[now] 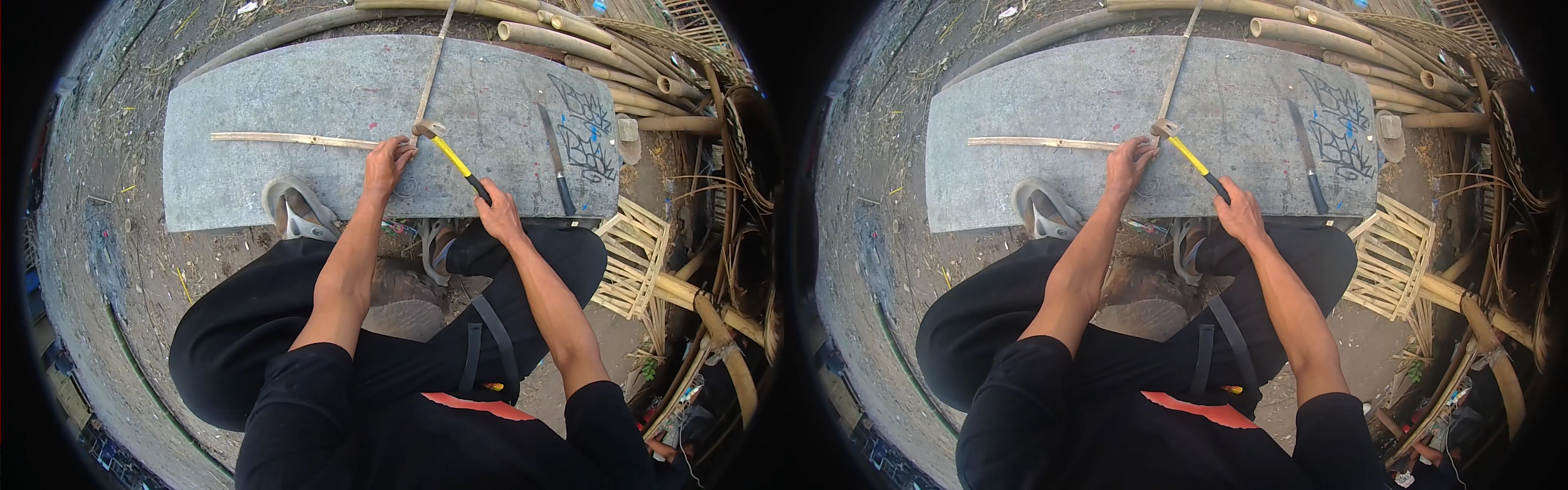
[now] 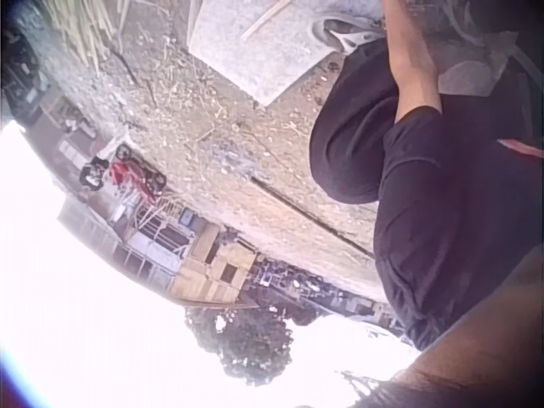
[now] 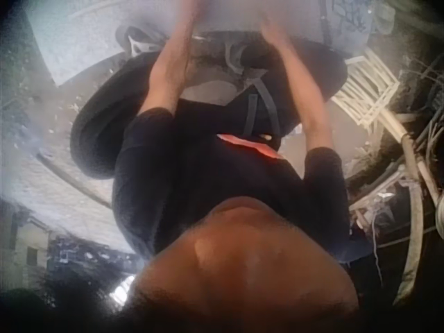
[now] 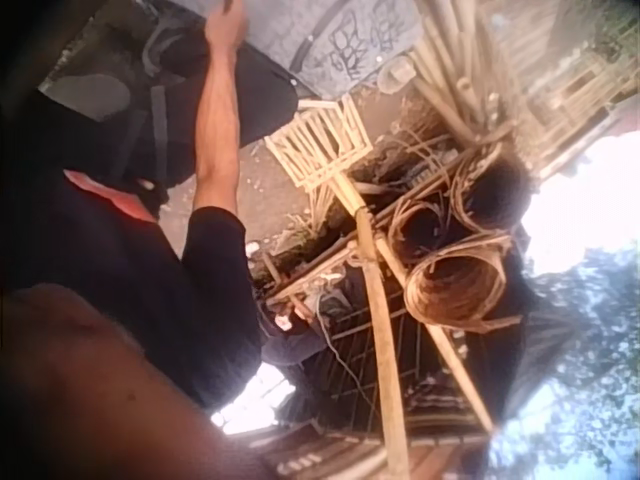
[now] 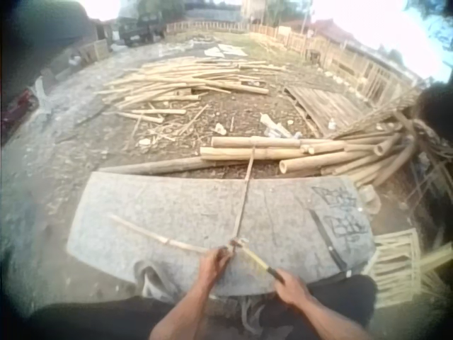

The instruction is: The person joins thin wood strips at a right angle using a hammer and small nails on a concrete surface.

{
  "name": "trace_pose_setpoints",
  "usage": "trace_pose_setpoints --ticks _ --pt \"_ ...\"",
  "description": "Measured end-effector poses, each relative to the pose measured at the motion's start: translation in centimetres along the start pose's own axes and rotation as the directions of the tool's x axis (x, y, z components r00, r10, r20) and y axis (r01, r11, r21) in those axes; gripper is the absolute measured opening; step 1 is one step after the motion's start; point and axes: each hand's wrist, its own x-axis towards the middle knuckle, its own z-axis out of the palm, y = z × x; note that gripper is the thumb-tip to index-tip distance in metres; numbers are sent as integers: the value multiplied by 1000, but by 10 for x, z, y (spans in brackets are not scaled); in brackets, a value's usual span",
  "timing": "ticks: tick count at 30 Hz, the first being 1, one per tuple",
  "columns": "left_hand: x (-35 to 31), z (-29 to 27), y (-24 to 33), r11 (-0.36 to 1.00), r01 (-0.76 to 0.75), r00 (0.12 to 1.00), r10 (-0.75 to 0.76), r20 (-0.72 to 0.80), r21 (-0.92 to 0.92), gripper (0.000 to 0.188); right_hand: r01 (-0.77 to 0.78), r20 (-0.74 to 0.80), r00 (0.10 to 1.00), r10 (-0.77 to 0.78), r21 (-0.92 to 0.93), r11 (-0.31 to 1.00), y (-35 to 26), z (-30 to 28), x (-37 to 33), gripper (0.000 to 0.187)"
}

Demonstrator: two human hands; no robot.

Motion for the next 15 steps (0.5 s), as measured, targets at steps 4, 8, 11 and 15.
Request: trace_pose_setpoints --ticks 4,8,11,15 --pt "1 0 4 999 34 999 -34 -15 17 23 14 -94 995 -14 1 1000 6 -2 2 25" --pt "1 4 9 993 60 998 -59 -14 104 19 10 -152 988 -6 25 1000 -2 -14 -1 26" --pt "-1 4 6 994 18 1000 -16 -17 111 18 -6 -144 989 18 80 997 -47 -55 -18 29" --pt "-4 2 -3 989 8 1000 -4 -26 147 16 -49 -117 986 119 480 876 -106 -105 -90 15"
